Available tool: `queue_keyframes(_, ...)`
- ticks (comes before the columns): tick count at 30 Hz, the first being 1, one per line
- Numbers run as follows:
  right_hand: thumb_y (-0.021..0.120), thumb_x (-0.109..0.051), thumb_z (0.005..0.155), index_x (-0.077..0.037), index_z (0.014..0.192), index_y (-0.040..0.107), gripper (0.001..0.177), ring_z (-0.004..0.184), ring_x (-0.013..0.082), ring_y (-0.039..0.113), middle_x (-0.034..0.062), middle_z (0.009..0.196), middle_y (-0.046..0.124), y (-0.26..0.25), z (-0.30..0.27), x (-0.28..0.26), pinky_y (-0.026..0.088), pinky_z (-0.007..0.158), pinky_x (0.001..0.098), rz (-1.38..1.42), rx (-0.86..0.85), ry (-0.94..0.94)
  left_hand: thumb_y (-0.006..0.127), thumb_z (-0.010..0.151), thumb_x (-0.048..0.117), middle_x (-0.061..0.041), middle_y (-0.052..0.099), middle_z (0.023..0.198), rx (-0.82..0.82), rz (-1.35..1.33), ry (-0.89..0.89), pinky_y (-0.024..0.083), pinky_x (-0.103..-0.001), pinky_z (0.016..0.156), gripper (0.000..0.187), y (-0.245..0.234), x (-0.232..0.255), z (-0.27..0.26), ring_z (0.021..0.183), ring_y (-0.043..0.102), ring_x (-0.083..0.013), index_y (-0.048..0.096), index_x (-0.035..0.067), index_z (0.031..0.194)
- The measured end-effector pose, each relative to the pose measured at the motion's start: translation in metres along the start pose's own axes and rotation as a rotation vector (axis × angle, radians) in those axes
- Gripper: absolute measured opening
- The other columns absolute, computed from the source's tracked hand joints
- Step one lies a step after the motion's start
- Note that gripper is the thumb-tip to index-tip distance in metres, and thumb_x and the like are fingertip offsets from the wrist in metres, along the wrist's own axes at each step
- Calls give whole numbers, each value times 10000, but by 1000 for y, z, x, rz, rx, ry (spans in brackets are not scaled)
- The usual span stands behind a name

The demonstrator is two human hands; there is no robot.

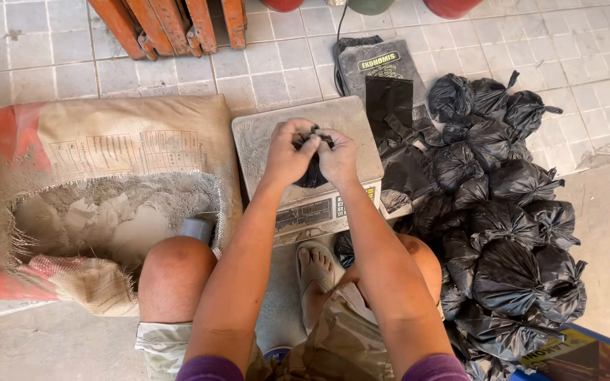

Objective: The person scoops a granular material from a large sack using a small cup and pours it into a black plastic bag. They place the bag on a digital scale to weigh it, then tie the bag closed and set it aside. The process is repeated multiple times.

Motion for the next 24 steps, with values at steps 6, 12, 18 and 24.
queue_keyframes(6,605,3,802,-55,927,647,144,775,78,541,45,800,633,-1,-4,-22,478,729,254,207,-113,-10,559,834,123,-112,594,1085,-247,89,-199,365,-477,967,371,29,-54,0,1096,500,-328,530,110,1204)
queue_keyframes(12,620,-30,801,-91,855,683,103,836,165,608,98,808,663,11,-11,-46,473,796,345,-50,-385,-116,595,762,177,10,660,978,-249,100,-339,456,-384,883,266,31,-76,12,977,599,-246,659,282,998)
queue_keyframes(18,656,-92,748,-147,793,697,82,860,338,604,126,859,587,17,-9,-23,496,772,409,-549,-507,-149,598,734,115,-26,683,888,-288,135,-236,485,-401,823,213,31,-72,19,936,621,-258,685,182,916)
queue_keyframes(24,609,-167,738,-220,843,654,126,793,261,632,15,852,527,6,-4,-23,542,729,365,-845,-221,-226,585,748,194,12,680,878,-313,217,-227,496,-410,795,201,32,-69,21,916,623,-247,677,206,927)
Point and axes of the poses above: each hand's wrist, its own z-axis towards the middle knuckle, its own y-axis out of the palm, x = y × z, the point moved 10 cm from there along z, towards the middle knuckle
